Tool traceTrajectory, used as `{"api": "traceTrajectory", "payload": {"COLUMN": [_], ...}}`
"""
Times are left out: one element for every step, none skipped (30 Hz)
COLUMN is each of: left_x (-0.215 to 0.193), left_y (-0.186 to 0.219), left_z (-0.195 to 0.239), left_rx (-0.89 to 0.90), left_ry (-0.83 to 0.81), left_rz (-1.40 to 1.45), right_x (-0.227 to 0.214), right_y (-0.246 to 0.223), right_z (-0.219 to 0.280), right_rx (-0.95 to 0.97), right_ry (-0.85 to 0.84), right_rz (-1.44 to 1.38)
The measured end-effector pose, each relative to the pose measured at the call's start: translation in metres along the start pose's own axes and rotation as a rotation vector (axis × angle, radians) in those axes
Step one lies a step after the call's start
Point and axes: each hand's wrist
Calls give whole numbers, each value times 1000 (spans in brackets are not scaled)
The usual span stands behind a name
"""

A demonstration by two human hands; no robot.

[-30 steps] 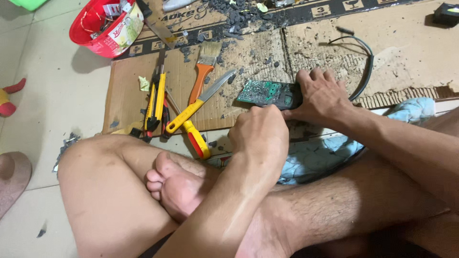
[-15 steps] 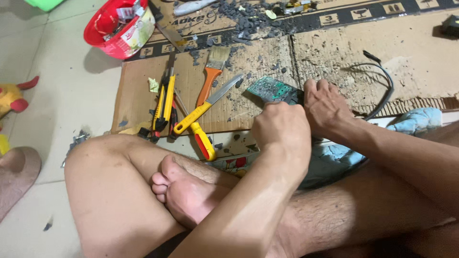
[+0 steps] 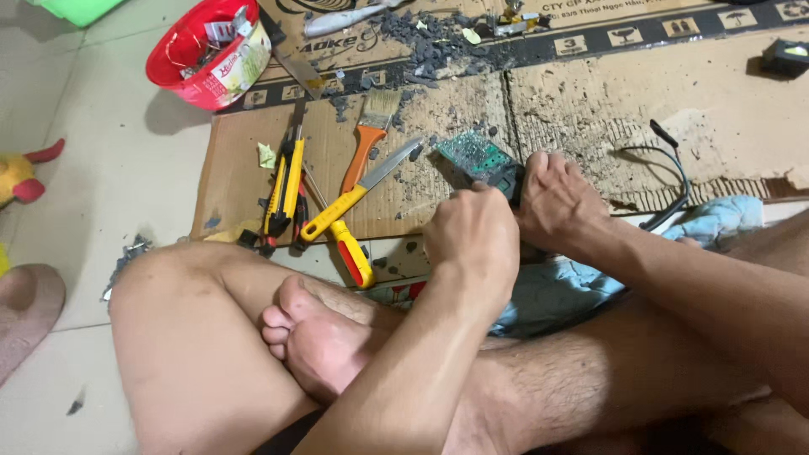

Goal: The person sits on the floor and uses a small metal tool to scrape the surface of a green circuit board. They hold the board steady with one hand while scraping with the other, creating debris on the cardboard below.

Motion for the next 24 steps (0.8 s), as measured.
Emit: {"api": "traceTrajectory", "payload": {"left_x": [-3, -7, -9, -14, -17, -21, -19, -17, -13, -17, -18, -19, -19, -19, -18, -20, -20, -20, -16, -13, -9, -15, -16, -18], "left_y": [-1, -2, -2, 0, 4, 8, 3, -2, -10, -10, -10, -11, -7, -3, 1, 1, 0, -1, -3, -5, -9, -9, -9, -7], "left_z": [1, 1, 2, 8, 13, 18, 10, 1, -5, -7, -9, -10, -2, 6, 14, 10, 8, 7, 2, -3, -7, -13, -17, -23], "left_rx": [4, -6, -24, -30, -63, -96, -86, -149, -219, -215, -231, -246, -242, -160, -77, -73, -63, -52, -51, -86, -125, -127, -253, -380], "left_ry": [-4, -48, -82, -77, -123, -169, -165, -134, -105, -105, -107, -109, -107, -113, -117, -115, -121, -128, -128, -127, -121, -117, -85, -52], "left_rz": [-7, 13, 47, 54, 115, 176, 169, 236, 305, 301, 303, 304, 302, 217, 138, 140, 107, 74, 72, 126, 182, 182, 296, 409], "right_x": [-7, -14, -23, -23, -22, -21, -27, -34, -37, -35, -31, -28, -35, -43, -50, -52, -53, -54, -52, -51, -50, -47, -42, -38], "right_y": [-2, -4, -4, -6, -7, -6, -9, -11, -16, -16, -14, -12, -15, -18, -19, -21, -23, -25, -24, -23, -23, -24, -22, -18], "right_z": [4, 8, 9, 7, 7, 6, 8, 11, 15, 12, 11, 10, 16, 21, 26, 23, 22, 22, 20, 18, 15, 13, 15, 15], "right_rx": [6, 29, 39, 30, 32, 34, 43, 29, 11, 14, 20, 26, 29, 31, 32, 33, 44, 55, 57, 62, 61, 57, 50, 43], "right_ry": [-1, 12, 27, 28, 21, 13, 22, 3, -23, -20, -14, -8, -4, 4, 11, 15, 12, 10, 10, 10, 11, 14, 42, 71], "right_rz": [-6, -16, -13, -7, -18, -29, -32, 9, 50, 46, 27, 7, 5, 0, 1, 4, -3, -11, -12, -33, -53, -54, -43, -33]}}
Point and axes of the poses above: each hand's wrist, its own z-axis away from the middle knuckle, its own x-axis out of the palm, y = z × x, and after that the axes turned 6 degrees about y, right-handed
